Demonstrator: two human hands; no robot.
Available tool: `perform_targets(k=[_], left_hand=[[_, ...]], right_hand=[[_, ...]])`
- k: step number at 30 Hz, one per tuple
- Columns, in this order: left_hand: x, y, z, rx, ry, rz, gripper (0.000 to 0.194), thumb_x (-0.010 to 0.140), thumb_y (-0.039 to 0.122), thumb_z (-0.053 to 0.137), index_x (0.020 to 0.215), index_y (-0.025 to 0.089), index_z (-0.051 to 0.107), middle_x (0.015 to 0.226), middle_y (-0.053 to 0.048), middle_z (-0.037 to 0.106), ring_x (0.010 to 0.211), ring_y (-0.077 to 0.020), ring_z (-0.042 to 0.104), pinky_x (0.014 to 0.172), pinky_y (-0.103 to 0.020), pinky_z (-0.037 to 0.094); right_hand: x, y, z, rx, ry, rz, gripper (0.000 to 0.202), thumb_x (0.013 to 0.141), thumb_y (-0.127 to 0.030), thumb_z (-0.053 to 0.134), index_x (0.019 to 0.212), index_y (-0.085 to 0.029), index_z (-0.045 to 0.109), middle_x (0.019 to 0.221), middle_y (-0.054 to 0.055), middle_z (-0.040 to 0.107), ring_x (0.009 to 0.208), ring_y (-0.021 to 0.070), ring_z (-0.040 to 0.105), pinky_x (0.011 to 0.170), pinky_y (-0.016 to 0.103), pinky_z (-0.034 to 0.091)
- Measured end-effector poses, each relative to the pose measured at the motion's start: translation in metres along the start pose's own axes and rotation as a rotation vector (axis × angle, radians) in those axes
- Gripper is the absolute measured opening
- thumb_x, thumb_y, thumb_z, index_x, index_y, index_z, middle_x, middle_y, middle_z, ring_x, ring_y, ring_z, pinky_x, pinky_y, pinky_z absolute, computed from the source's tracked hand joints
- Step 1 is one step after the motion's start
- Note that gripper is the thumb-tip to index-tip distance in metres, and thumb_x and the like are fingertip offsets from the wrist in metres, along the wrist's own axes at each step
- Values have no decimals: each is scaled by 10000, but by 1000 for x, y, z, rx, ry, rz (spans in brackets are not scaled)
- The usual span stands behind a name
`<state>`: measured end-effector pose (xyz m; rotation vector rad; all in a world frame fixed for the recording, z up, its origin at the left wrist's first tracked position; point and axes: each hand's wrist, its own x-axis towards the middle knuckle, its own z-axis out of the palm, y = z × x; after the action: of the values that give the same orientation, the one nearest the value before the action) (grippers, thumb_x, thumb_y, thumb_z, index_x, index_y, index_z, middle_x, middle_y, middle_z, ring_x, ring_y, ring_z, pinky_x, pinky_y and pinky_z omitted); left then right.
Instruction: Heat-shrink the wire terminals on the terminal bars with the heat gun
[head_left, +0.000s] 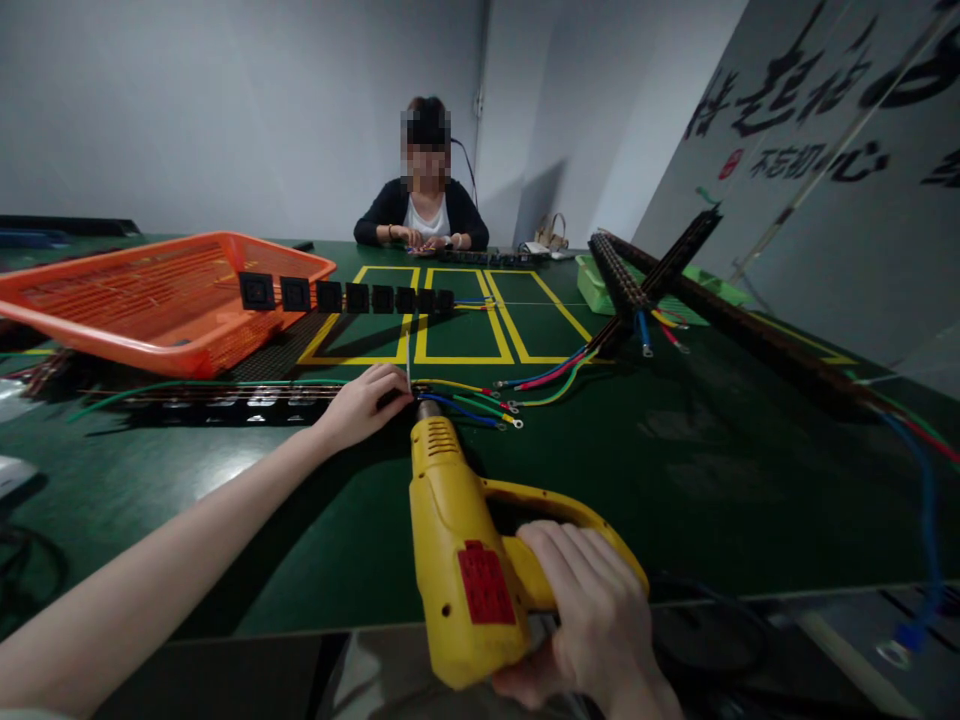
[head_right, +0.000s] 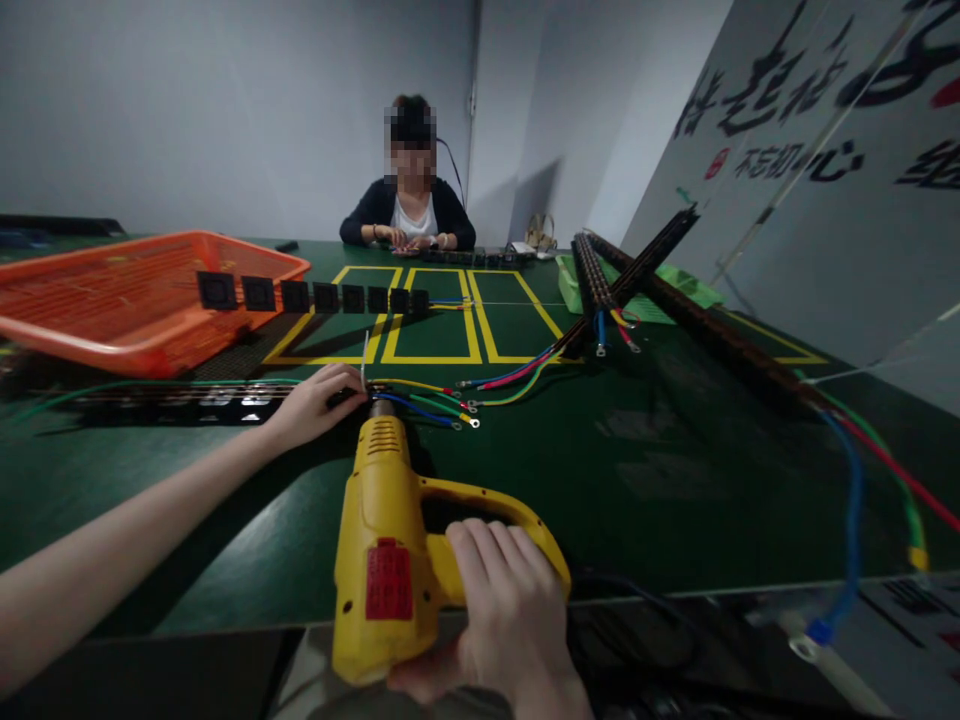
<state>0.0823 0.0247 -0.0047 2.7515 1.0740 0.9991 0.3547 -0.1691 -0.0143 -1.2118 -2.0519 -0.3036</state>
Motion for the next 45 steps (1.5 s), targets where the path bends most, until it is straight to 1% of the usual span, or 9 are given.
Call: perform_targets(k=[3, 5, 7, 9, 13, 26, 34, 39, 45], left_hand=[[-2, 0, 3, 13, 27, -7, 165, 898, 313, 469, 964, 208, 577, 1042, -50, 594, 1004, -181, 548, 870, -337, 473], [-1, 1, 4, -2, 39, -17, 163, 895, 308, 470, 941, 207, 590, 1027, -48, 603, 992, -181, 557, 866, -338, 477], [0, 2, 3, -23, 45, -33, 161, 889, 311, 476, 903, 206, 598, 1008, -46, 606, 982, -181, 563, 858, -336, 480], [0, 1, 3, -29, 45, -45, 160, 885, 310, 478, 899, 207, 599, 1003, -45, 602, 980, -182, 563, 856, -336, 479], [0, 0, 2, -35, 47, -56, 155, 885, 305, 472, 894, 206, 591, 997, -46, 590, 974, -179, 559, 858, -335, 474], [-3, 3, 0, 29, 15, -51, 146, 901, 281, 428, 937, 204, 547, 1053, -60, 551, 1024, -191, 525, 890, -353, 462], [-3, 6, -1, 34, -3, -50, 159, 898, 283, 420, 952, 207, 549, 1055, -67, 549, 1025, -208, 523, 897, -386, 466], [-4, 6, -2, 36, 4, -32, 132, 889, 281, 451, 962, 214, 537, 1076, -56, 547, 1041, -197, 522, 898, -361, 463], [-5, 3, -1, 52, -4, -37, 132, 858, 291, 504, 963, 216, 530, 1088, -56, 545, 1052, -211, 522, 901, -379, 464]], right_hand=[[8, -9, -1, 73, -78, 89, 868, 558, -891, 441, 955, -143, 632, 870, 85, 680, 786, 228, 629, 726, 342, 437], [17, -18, -5, 119, -188, 104, 902, 547, -854, 520, 1115, -157, 593, 990, 87, 661, 891, 247, 606, 808, 367, 428], [27, -28, -10, 159, -324, 79, 1026, 540, -831, 567, 1330, -188, 444, 1145, 94, 606, 1045, 281, 548, 940, 426, 380], [35, -36, -13, 189, -455, 84, 1163, 501, -805, 628, 1443, -231, 260, 1194, 89, 567, 1100, 300, 509, 994, 477, 340], [44, -40, -11, 265, -598, 178, 1273, 443, -724, 728, 1474, -290, 119, 1130, 62, 586, 1016, 281, 557, 920, 454, 414], [36, -34, -3, 228, -505, 96, 1160, 523, -796, 608, 1455, -202, 254, 1050, 93, 620, 915, 271, 597, 846, 444, 447], [27, -18, -17, 164, -472, 82, 1203, 500, -854, 567, 1454, -191, 253, 1067, 97, 624, 912, 271, 613, 838, 448, 469], [21, -8, -28, 122, -504, 97, 1212, 499, -851, 578, 1454, -189, 233, 1044, 96, 629, 909, 277, 616, 817, 447, 487], [8, 5, -39, 57, -473, 103, 1216, 518, -832, 592, 1467, -217, 147, 1152, 113, 612, 963, 290, 619, 830, 459, 498]])
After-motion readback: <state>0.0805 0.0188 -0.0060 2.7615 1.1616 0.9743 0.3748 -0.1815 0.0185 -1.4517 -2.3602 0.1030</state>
